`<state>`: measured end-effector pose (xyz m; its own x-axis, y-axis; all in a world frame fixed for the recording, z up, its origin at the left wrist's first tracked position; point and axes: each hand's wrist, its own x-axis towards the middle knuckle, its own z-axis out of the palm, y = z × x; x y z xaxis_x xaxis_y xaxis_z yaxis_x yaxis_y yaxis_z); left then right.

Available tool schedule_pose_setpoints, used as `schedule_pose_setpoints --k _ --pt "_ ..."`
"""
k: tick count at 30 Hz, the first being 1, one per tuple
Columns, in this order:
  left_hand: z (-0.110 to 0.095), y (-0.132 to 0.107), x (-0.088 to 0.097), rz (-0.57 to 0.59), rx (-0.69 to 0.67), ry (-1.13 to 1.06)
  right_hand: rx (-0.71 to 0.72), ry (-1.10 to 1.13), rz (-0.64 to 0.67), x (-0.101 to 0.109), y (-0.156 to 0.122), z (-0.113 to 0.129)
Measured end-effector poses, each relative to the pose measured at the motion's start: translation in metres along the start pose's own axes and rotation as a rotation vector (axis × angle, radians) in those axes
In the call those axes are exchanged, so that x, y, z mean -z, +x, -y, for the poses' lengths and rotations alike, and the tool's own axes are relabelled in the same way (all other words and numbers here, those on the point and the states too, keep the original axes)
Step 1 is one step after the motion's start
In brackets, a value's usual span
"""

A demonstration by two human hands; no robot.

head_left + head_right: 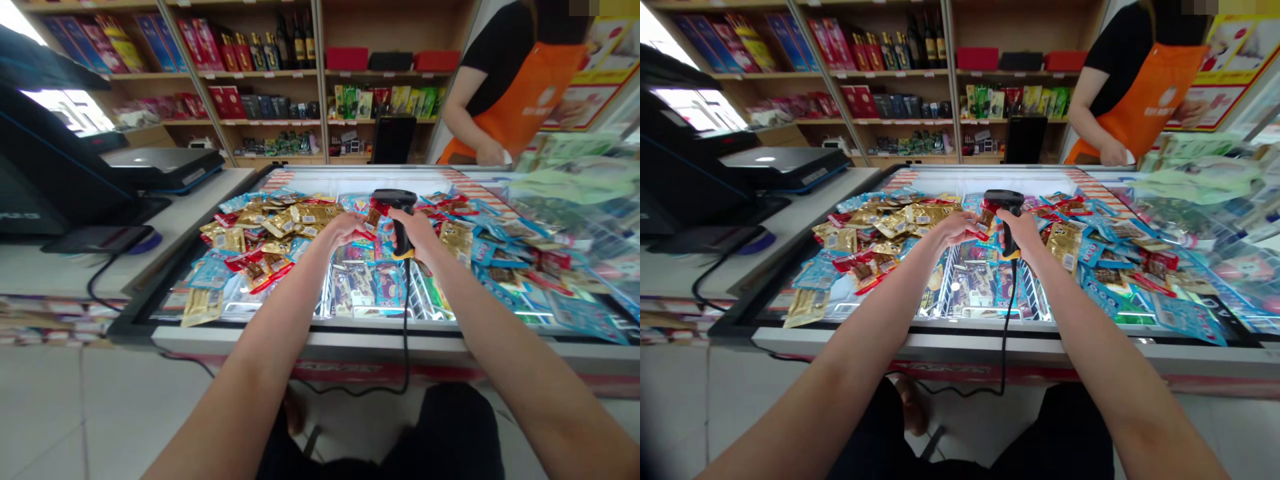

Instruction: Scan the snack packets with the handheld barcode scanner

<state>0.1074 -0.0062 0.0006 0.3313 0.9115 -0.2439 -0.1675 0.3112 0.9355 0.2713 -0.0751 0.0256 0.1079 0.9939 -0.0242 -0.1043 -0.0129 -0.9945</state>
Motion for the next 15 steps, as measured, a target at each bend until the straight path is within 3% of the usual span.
schedule_pose_setpoints --k 7,15 --pt "-0.003 -0.006 0.0 0.042 0.007 0.068 0.025 -0.044 0.031 -0.021 -0.002 -0.003" --pt "-0.017 -0.022 0.012 0.273 -0.014 0.025 0.032 0.023 0.148 -0.031 0.004 -0.002"
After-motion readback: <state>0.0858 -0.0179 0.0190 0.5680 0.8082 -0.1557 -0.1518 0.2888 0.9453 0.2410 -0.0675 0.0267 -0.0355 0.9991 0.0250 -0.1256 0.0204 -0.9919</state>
